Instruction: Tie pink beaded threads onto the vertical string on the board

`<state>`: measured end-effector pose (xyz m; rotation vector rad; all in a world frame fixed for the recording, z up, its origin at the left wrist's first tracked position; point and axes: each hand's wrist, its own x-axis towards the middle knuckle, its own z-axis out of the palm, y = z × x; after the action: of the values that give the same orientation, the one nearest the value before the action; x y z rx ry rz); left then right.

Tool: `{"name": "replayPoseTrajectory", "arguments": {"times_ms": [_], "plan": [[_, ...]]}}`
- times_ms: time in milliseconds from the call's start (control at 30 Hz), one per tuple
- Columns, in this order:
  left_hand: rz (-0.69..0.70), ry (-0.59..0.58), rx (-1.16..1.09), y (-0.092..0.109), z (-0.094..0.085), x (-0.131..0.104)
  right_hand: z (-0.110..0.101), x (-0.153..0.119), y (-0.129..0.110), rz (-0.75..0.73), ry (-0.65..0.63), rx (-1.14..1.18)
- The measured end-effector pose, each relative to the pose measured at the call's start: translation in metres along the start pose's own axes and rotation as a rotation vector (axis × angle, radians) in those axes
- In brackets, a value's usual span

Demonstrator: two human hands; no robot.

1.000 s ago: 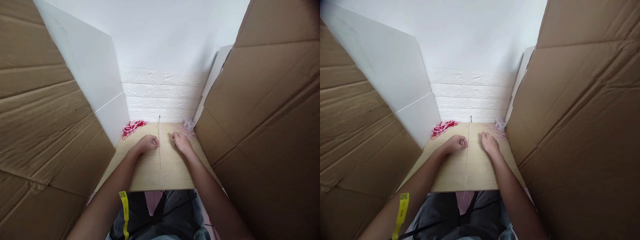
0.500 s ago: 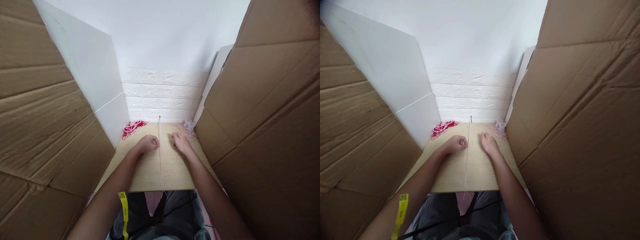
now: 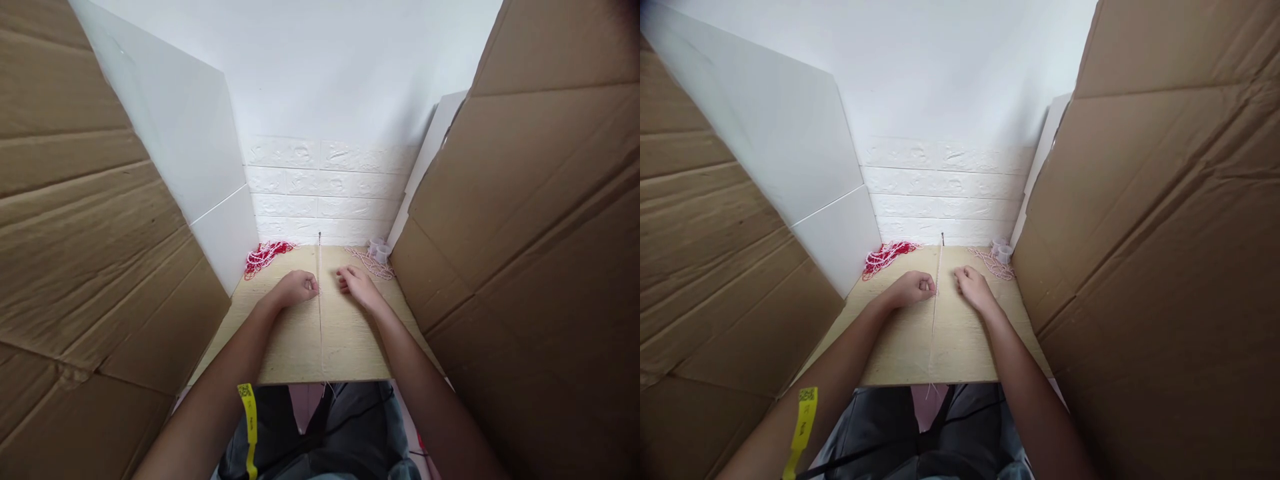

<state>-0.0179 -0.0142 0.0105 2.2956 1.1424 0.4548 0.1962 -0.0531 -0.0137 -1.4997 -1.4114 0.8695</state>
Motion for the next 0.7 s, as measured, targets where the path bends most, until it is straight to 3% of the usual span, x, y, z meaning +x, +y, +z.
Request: {"name": "replayPoseTrajectory", "arguments": {"times_ms": [100,200,333,500,700], "plan": [[-0.003,-0.002,-0.017,0.000,-0.001,0.000,0.001,0.000,-0.004,-0.096,0.046,0.062],[-0.010,-0.007,-0.027,0.001,-0.001,0.000,0.000,-0.003,-0.009,0.008,0.058,0.094],[-0.009,-0.008,-0.016,-0.001,-0.001,0.001,0.002,-0.009,-0.012,0.089,-0.058,0.085],[0.002,-0.029,-0.048,-0.004,-0.001,0.001,0.007,-0.012,-0.015,-0.084,-0.081,-0.009],[0.002,-0.166,-0.187,-0.003,-0.007,-0.002,0.006,-0.013,-0.013,-0.191,-0.131,-0.201]]}}
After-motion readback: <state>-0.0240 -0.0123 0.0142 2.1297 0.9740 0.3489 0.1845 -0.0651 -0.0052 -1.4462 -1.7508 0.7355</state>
